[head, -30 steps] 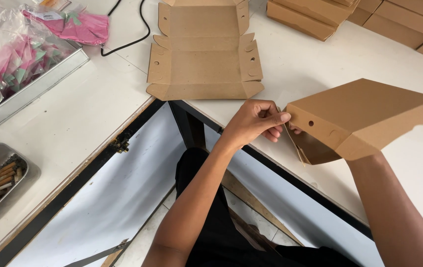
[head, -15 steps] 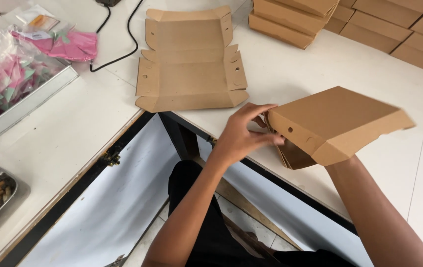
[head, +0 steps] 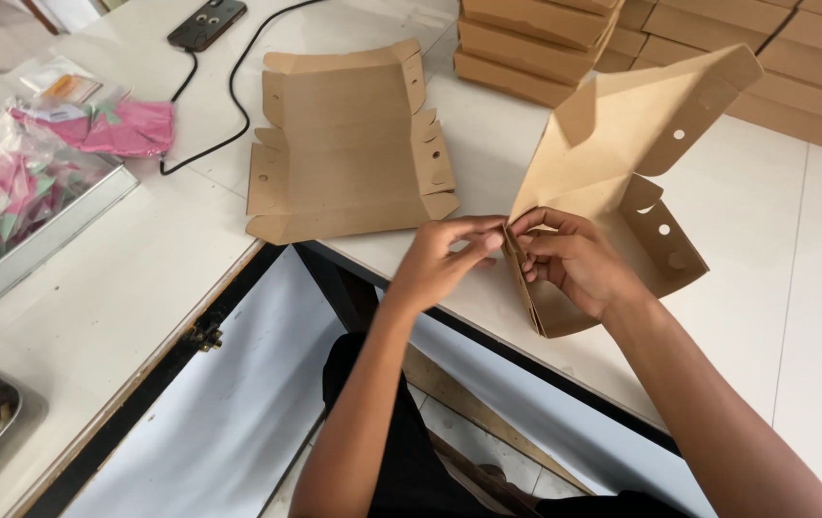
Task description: The person assembles flat cardboard boxes by folding the side flaps and inserting tabs into slots to form rectangular containers. The person completes one box and begins a second, stacking the finished box with others on the table.
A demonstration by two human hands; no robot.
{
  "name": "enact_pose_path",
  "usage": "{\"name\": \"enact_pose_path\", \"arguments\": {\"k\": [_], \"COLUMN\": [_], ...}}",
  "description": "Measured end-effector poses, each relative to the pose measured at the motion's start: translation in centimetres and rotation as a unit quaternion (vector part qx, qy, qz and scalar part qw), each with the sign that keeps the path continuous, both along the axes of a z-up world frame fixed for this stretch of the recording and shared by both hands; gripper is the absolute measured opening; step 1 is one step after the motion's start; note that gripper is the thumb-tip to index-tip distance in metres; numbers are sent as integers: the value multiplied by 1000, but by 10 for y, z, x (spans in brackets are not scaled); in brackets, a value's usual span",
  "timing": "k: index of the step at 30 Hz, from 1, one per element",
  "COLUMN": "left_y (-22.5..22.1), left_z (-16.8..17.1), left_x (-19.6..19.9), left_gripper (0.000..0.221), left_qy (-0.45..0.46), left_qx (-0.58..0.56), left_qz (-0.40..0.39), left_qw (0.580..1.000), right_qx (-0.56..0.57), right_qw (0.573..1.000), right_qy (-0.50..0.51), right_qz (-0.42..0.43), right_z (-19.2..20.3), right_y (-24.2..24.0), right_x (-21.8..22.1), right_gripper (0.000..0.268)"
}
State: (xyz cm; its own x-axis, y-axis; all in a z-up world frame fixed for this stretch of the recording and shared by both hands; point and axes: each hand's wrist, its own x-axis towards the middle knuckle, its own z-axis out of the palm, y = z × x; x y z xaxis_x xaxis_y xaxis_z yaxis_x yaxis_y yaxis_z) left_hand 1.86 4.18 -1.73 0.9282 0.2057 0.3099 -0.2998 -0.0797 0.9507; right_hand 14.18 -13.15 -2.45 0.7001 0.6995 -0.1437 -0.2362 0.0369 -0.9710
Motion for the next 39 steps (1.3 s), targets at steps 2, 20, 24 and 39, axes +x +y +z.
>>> {"name": "enact_pose_path", "arguments": {"k": [2,20,24,39], "left_y": [6,6,25,-82], "left_z": [-6,4,47,79], "left_x": [2,6,3,77], "left_gripper": [29,38,50,53], "left_qy": [-3,45,134,147], "left_qx": [15,93,207,374], "left_qz": [-8,97,240,33], "left_qw": [1000,990,939,915], "right_qx": [-9,-200,-577,-233], "right_qw": [1000,894,668,912], "right_qy": [-7,-396,-468,-313], "right_qz": [3,58,-31,-127], "right_z": [9,70,121,-22], "right_y": [-1,-13,-61,-88], "right_x": [-10,-47,-30,85], "right_gripper": [16,19,43,22]}}
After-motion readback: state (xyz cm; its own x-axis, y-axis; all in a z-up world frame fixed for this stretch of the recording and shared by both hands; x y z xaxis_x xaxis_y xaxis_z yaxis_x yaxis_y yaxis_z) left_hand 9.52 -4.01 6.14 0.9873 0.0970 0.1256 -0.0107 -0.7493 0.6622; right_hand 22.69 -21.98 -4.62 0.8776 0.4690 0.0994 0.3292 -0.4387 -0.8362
